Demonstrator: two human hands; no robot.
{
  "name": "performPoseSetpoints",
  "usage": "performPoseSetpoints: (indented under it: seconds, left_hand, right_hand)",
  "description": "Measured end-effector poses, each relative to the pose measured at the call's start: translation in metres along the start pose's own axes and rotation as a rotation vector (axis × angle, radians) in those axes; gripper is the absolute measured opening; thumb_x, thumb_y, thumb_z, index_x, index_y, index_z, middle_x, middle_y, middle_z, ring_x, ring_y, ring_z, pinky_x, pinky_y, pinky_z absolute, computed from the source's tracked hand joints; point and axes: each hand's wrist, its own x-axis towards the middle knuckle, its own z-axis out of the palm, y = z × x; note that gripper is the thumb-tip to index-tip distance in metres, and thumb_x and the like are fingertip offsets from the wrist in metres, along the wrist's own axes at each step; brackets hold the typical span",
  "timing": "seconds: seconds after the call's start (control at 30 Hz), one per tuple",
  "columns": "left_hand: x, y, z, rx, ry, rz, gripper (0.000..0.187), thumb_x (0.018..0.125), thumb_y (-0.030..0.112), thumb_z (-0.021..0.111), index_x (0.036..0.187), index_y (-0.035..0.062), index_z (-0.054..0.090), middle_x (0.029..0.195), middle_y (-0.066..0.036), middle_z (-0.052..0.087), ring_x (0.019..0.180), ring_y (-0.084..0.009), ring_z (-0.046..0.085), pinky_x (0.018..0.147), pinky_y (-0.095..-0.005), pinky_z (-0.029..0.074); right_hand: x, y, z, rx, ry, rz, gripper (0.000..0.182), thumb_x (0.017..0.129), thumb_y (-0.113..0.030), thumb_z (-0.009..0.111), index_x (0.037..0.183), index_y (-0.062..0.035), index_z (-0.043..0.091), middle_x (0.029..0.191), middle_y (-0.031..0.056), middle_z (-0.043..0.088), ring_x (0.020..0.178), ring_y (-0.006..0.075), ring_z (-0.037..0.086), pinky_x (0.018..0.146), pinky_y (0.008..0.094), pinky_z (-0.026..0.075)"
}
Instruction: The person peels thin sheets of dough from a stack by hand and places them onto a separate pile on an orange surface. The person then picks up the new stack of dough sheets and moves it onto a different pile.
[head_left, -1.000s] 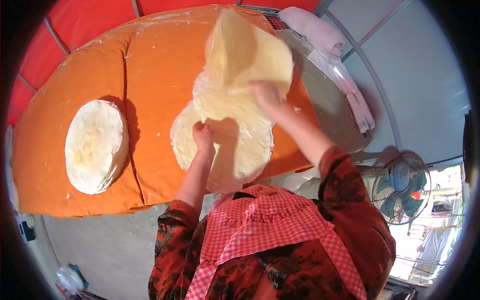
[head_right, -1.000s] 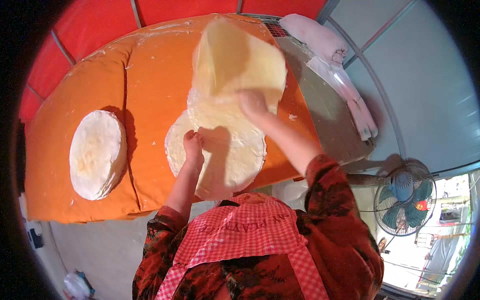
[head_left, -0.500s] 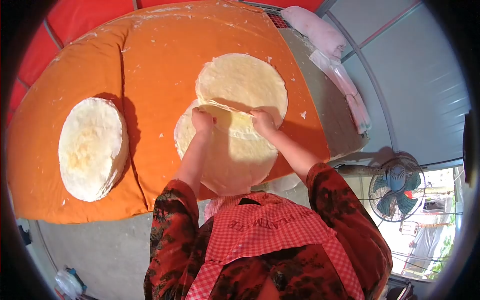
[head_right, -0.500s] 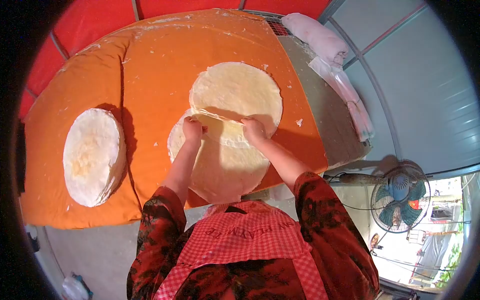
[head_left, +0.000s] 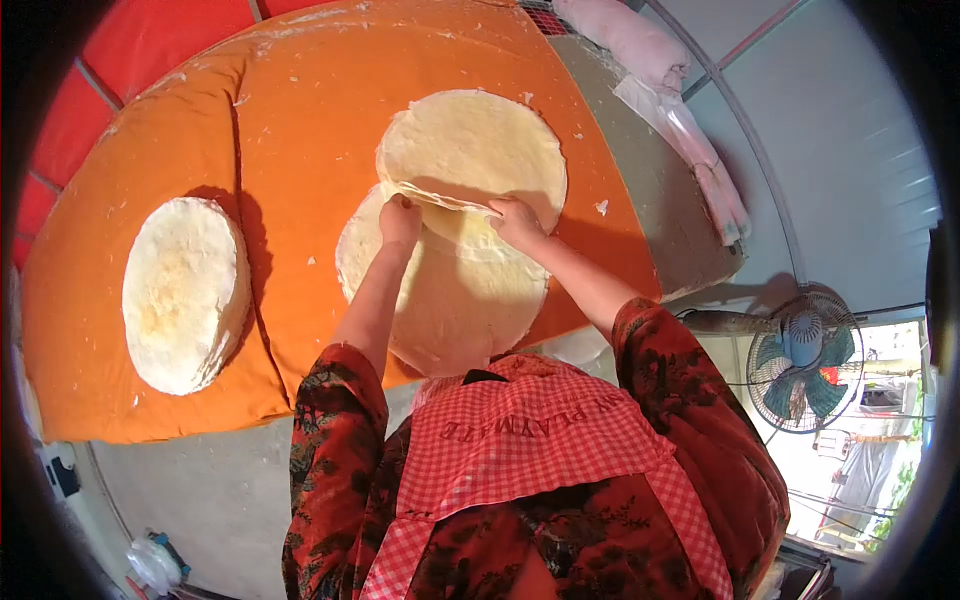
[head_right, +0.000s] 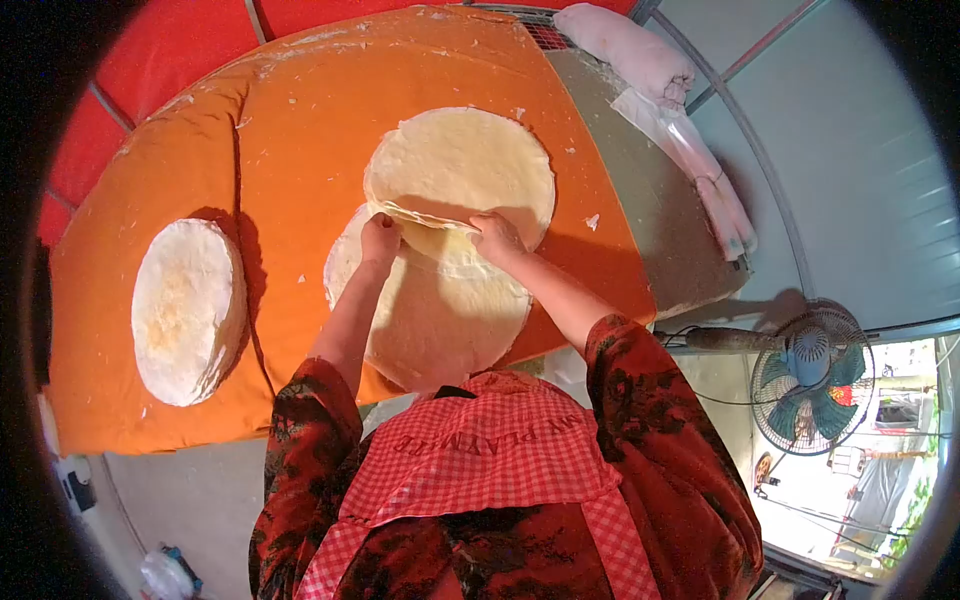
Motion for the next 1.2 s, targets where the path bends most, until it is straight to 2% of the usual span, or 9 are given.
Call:
performPoseSetpoints:
  seconds: [0.13,0.57,0.67,0.73,0.83,0.87,1.0,1.1,1.2]
  left_hand:
    - [-0.040,0.030,-0.002,-0.905,-0.214,-0.350,0.015,0.085,0.007,0.050,0.094,-0.0038,0.052,0.080,-0.017,0.064,0.062,-0.0257,0.064,0.053,-0.0356,0.056]
    - [-0.061,0.034,0.017,-1.210,-0.309,-0.502,0.020,0.091,0.009,0.043,0.106,-0.0028,0.049,0.099,-0.018,0.060,0.083,-0.0274,0.062,0.074,-0.0385,0.053]
    - [-0.065,0.034,0.018,-1.229,-0.284,-0.471,0.019,0.092,0.010,0.045,0.109,0.0005,0.049,0.098,-0.015,0.059,0.085,-0.0258,0.061,0.075,-0.0378,0.053]
    - [-0.070,0.039,0.016,-1.112,-0.220,-0.468,0.018,0.092,0.009,0.048,0.108,0.0025,0.050,0.097,-0.013,0.059,0.085,-0.0241,0.061,0.075,-0.0372,0.053]
    - [-0.075,0.032,0.017,-1.070,-0.234,-0.461,0.018,0.089,0.008,0.052,0.106,0.0031,0.050,0.094,-0.011,0.058,0.082,-0.0207,0.058,0.072,-0.0357,0.051]
    - [-0.073,0.031,0.018,-1.088,-0.253,-0.448,0.019,0.088,0.009,0.054,0.106,0.0030,0.050,0.093,-0.010,0.057,0.081,-0.0194,0.057,0.071,-0.0351,0.051]
    - [-0.073,0.032,0.013,-0.755,0.071,-0.299,0.020,0.087,0.005,0.055,0.107,0.0021,0.052,0.092,-0.007,0.057,0.078,-0.0148,0.056,0.064,-0.0283,0.048]
    - [-0.059,0.019,0.009,-0.662,0.277,-0.203,0.024,0.085,0.002,0.055,0.109,0.0000,0.051,0.091,-0.006,0.056,0.076,-0.0130,0.054,0.063,-0.0262,0.046]
    - [-0.042,0.002,0.002,-0.663,0.280,-0.226,0.028,0.084,0.001,0.054,0.111,-0.0015,0.050,0.091,-0.006,0.055,0.077,-0.0127,0.054,0.064,-0.0256,0.046]
  right_hand:
    - [-0.004,0.000,0.000,0.071,0.030,-0.092,0.024,0.080,-0.015,0.063,0.103,-0.0049,0.062,0.109,0.0127,0.059,0.103,0.0317,0.055,0.088,0.0388,0.045]
    - [-0.024,-0.013,0.015,-0.115,0.162,-0.242,0.040,0.080,-0.014,0.063,0.119,-0.0049,0.057,0.124,0.0101,0.050,0.113,0.0309,0.047,0.096,0.0395,0.040]
    - [-0.009,-0.009,0.011,-0.162,0.140,-0.228,0.030,0.085,-0.019,0.056,0.109,-0.0029,0.061,0.120,0.0107,0.057,0.111,0.0285,0.052,0.092,0.0382,0.042]
    - [0.050,0.008,-0.005,0.075,-0.318,0.335,0.043,0.085,-0.007,0.051,0.127,-0.0117,0.055,0.117,0.0079,0.060,0.110,0.0202,0.054,0.092,0.0351,0.043]
    - [0.107,-0.025,-0.127,0.257,0.001,-0.192,0.031,0.082,-0.010,0.054,0.109,-0.0112,0.068,0.102,0.0094,0.068,0.090,0.0174,0.064,0.075,0.0326,0.050]
    - [0.153,-0.017,-0.147,-0.124,-0.090,0.190,0.025,0.081,-0.010,0.055,0.101,-0.0076,0.069,0.089,0.0106,0.070,0.081,0.0208,0.067,0.071,0.0361,0.052]
    - [0.106,-0.098,-0.222,-0.351,0.071,-0.068,0.027,0.084,-0.011,0.048,0.099,-0.0133,0.070,0.089,0.0155,0.068,0.078,0.0306,0.066,0.074,0.0411,0.052]
    - [0.078,-0.053,-0.156,-0.251,0.292,-0.382,0.032,0.081,-0.007,0.045,0.099,-0.0157,0.070,0.092,0.0156,0.066,0.087,0.0316,0.063,0.079,0.0418,0.050]
    - [0.028,-0.029,-0.062,-0.127,0.167,-0.296,0.031,0.079,-0.002,0.046,0.099,-0.0117,0.068,0.092,0.0166,0.065,0.087,0.0324,0.062,0.079,0.0432,0.049]
